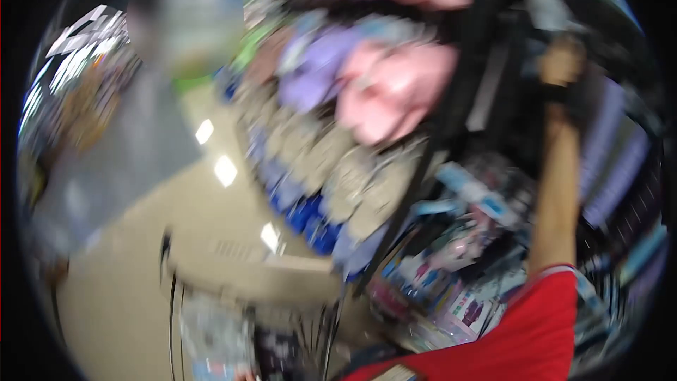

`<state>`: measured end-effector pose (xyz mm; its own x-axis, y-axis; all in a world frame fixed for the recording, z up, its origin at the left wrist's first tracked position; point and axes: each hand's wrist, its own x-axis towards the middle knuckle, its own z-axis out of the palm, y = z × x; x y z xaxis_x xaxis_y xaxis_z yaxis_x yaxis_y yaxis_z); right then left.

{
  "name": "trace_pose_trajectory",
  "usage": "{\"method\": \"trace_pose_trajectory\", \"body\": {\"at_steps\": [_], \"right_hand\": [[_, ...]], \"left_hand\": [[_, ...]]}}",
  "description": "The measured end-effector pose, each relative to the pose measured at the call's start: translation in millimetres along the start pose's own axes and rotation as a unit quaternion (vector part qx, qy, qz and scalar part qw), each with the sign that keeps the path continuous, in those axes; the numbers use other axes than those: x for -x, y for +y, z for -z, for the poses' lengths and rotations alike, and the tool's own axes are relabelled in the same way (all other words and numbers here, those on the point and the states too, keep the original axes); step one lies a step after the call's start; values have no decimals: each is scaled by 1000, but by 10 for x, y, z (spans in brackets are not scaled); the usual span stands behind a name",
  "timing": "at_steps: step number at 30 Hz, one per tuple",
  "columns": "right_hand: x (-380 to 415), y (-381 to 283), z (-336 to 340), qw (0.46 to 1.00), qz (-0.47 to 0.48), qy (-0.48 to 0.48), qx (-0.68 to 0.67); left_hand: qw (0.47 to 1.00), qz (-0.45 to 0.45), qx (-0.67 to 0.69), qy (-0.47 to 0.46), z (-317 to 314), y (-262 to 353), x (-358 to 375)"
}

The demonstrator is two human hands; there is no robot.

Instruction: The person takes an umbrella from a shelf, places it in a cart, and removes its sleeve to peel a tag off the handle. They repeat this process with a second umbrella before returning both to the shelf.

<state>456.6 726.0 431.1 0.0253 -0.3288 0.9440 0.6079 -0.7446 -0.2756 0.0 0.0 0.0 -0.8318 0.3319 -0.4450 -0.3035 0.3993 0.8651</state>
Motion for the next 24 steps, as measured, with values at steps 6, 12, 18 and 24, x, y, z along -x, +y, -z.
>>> {"method": "trace_pose_trajectory", "body": {"at_steps": [6, 12, 18, 24], "right_hand": [[-760, 1212, 2656, 784, 212, 160, -561], [233, 1916, 4910, 394, 123, -211, -886], [1439, 2318, 6198, -85, 269, -589, -757], [1981, 3054, 7396, -416, 404, -573, -580]], "left_hand": [[963, -184, 25, 193, 379, -392, -34], [879, -135, -203, 410, 985, -1179, 343], [903, 184, -260, 289, 561, -1559, 246], [895, 198, -272, 292, 472, -1403, 137]]}}
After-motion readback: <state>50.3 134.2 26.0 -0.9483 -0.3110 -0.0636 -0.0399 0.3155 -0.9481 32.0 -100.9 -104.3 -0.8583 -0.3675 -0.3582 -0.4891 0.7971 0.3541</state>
